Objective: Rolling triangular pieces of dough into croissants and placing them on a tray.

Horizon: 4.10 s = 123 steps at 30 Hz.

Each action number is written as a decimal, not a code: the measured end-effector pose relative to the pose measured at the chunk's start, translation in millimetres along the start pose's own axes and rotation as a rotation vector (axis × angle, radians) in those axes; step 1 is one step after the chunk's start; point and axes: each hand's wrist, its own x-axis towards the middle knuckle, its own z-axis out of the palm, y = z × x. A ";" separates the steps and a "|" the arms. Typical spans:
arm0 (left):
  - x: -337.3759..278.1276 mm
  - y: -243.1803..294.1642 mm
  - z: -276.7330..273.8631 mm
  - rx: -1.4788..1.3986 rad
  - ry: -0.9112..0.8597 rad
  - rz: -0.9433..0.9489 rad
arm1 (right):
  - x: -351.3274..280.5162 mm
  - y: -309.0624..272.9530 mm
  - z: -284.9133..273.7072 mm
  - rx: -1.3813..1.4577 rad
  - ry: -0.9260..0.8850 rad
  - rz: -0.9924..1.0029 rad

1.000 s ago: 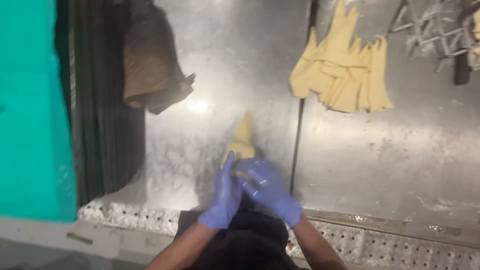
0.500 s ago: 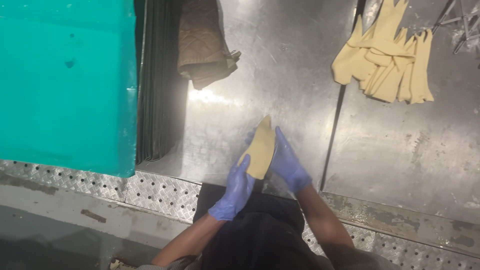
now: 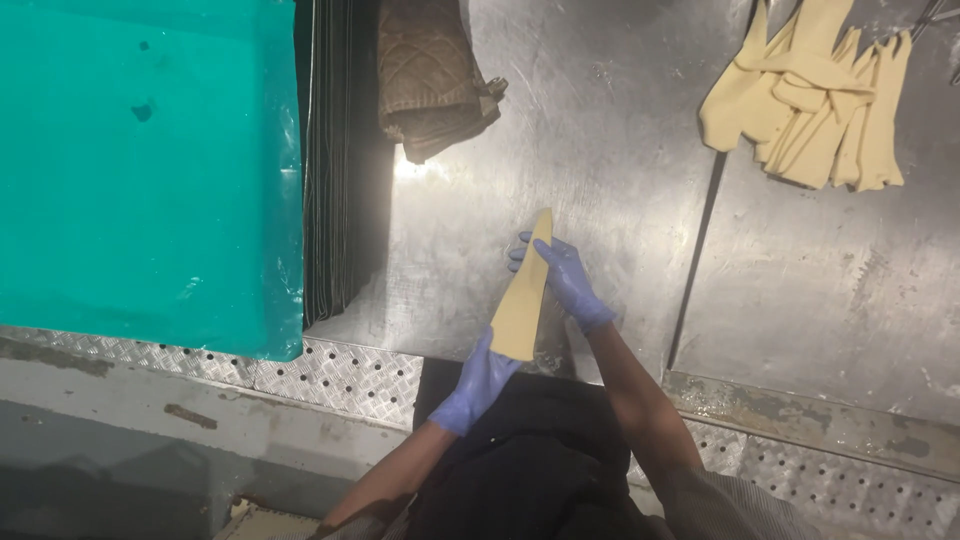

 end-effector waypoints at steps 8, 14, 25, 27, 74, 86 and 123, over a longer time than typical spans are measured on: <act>-55.3 31.6 37.0 2.329 -0.227 0.567 | 6.7 11.9 10.2 -0.223 0.011 -0.033; -19.8 11.4 40.7 2.845 -0.412 0.670 | 14.5 23.7 6.0 -0.143 0.072 -0.071; -17.7 6.1 36.7 2.951 -0.378 0.647 | 72.4 -55.6 18.3 -0.192 0.174 -0.228; -17.3 5.6 35.5 2.944 -0.369 0.641 | 85.2 -70.6 17.3 -0.192 0.157 -0.246; -16.6 125.5 53.0 2.556 -0.908 1.039 | -142.1 56.7 -32.9 -1.675 -0.250 -0.748; -0.9 120.6 41.5 2.400 -1.034 1.117 | -122.1 64.2 -39.0 -1.770 -0.337 -0.926; -6.8 96.0 35.5 2.489 -0.780 1.143 | -140.1 74.3 -18.8 -1.742 -0.068 -0.891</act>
